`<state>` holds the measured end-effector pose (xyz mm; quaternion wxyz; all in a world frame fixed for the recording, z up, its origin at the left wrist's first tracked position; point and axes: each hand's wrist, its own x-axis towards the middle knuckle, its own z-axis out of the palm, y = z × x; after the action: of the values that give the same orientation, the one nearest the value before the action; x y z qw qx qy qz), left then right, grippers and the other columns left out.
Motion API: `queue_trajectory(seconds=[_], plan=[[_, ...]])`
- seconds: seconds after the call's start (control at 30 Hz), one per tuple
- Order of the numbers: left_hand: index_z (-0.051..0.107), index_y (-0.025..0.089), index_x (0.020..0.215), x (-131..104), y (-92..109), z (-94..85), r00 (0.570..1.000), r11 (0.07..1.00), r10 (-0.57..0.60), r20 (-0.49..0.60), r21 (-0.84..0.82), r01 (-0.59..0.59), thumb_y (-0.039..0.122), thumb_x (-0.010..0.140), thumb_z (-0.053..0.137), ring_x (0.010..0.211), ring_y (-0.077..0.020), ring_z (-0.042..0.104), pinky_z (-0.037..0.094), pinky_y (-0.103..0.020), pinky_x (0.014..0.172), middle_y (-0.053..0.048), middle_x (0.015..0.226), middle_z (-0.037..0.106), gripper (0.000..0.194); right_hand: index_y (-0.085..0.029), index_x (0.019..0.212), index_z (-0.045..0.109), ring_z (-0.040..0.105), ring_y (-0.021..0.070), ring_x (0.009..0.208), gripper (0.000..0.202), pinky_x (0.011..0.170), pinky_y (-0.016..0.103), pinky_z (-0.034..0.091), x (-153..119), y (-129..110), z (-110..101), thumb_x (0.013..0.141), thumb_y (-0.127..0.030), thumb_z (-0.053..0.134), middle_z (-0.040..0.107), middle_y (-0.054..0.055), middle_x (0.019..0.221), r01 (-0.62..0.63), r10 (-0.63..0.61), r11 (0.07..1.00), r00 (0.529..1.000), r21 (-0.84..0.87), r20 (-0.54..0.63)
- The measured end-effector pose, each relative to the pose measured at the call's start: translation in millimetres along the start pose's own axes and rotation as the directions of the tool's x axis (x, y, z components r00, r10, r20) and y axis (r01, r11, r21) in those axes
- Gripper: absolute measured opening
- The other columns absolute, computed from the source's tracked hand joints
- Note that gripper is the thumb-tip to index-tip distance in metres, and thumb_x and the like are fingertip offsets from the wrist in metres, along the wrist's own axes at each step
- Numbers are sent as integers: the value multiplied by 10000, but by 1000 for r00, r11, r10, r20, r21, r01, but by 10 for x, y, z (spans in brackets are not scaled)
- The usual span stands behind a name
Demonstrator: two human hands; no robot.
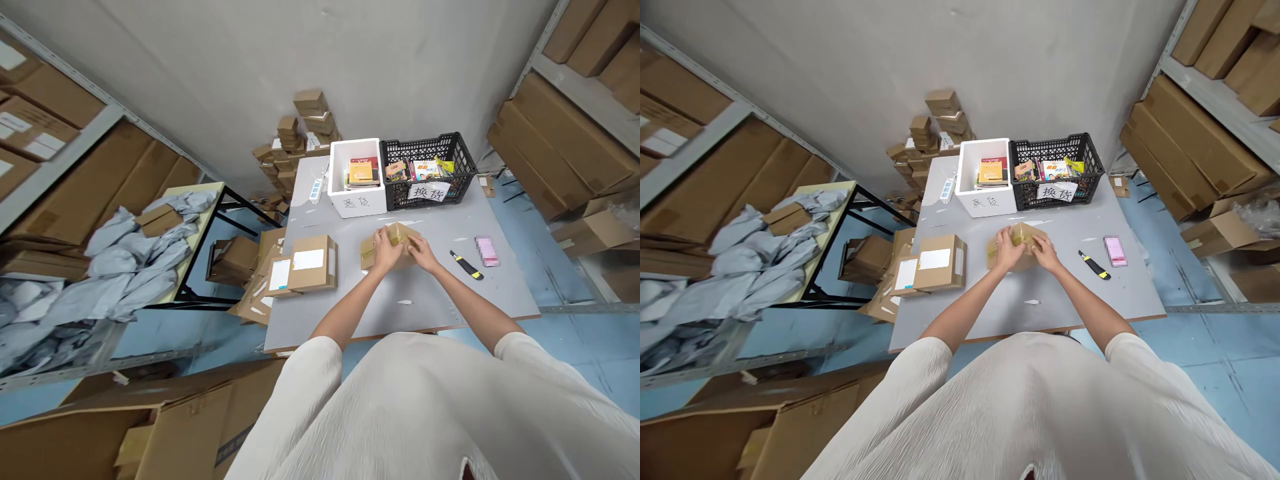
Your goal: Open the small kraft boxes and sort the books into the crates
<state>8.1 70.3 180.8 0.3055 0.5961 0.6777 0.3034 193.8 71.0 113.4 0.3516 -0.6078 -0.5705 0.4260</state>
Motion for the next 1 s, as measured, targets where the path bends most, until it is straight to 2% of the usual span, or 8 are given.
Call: queue_trajectory(seconds=[0.07,0.17,0.33,0.5,0.63,0.77,0.9,1.0], plan=[[453,252,1590,16,-82,-168,999,999,-33,-43,27,34,334,922,736,1513,-372,494,383,-486,1268,-175,1624,468,729,-298,1573,598,425,373,1582,760,1343,586,301,-1,6,77,874,-573,721,524,122,1650,-112,110,993,993,-39,-42],[567,240,1468,24,-254,-411,996,997,-74,-42,35,76,351,973,675,1416,-352,576,440,-477,1216,-165,1488,587,519,-260,1688,432,532,368,1504,928,1300,565,380,-4,-14,195,869,-590,714,535,163,1650,-236,236,971,971,-25,-28],[634,256,1425,20,-480,-602,997,998,-70,-13,-2,70,344,1030,597,1308,-306,649,495,-438,1161,-133,1399,668,406,-281,1732,348,662,317,1363,953,1216,480,486,14,-169,359,868,-484,696,675,120,1521,-175,176,984,984,41,-12],[606,219,1478,49,-483,-440,998,995,-59,37,-79,62,284,1027,586,1239,-273,697,516,-398,1137,-141,1442,659,456,-273,1724,375,633,332,1410,942,1244,504,464,33,-222,197,853,-465,679,641,128,1569,-145,144,989,980,1,-136],[581,195,1499,66,-377,-139,993,986,-15,120,-162,34,249,1018,570,1211,-263,709,540,-393,1106,-158,1475,645,484,-262,1704,420,653,343,1378,904,1248,520,462,18,-123,-161,849,-418,668,642,129,1566,-141,132,990,963,-21,-233],[560,186,1531,68,-258,112,968,991,39,250,-133,-5,243,996,581,1299,-314,663,524,-458,1142,-178,1457,651,539,-229,1579,588,666,358,1340,759,1232,516,475,-32,8,-497,847,-413,665,692,140,1493,-142,114,987,954,-81,-278],[504,237,1595,51,-148,174,973,987,158,171,10,-162,230,964,628,1517,-391,471,396,-556,1269,-190,1589,540,643,-205,1447,691,724,333,1164,625,1173,520,521,-61,68,-621,874,-446,616,723,137,1427,-116,91,988,969,-100,-232],[563,270,1540,16,-48,145,926,943,325,191,15,-334,197,978,603,1506,-371,474,382,-533,1279,-157,1571,555,568,-185,1431,706,724,319,1138,610,1173,497,517,-46,36,-564,914,-490,596,695,160,1451,-149,128,987,956,-64,-265]])
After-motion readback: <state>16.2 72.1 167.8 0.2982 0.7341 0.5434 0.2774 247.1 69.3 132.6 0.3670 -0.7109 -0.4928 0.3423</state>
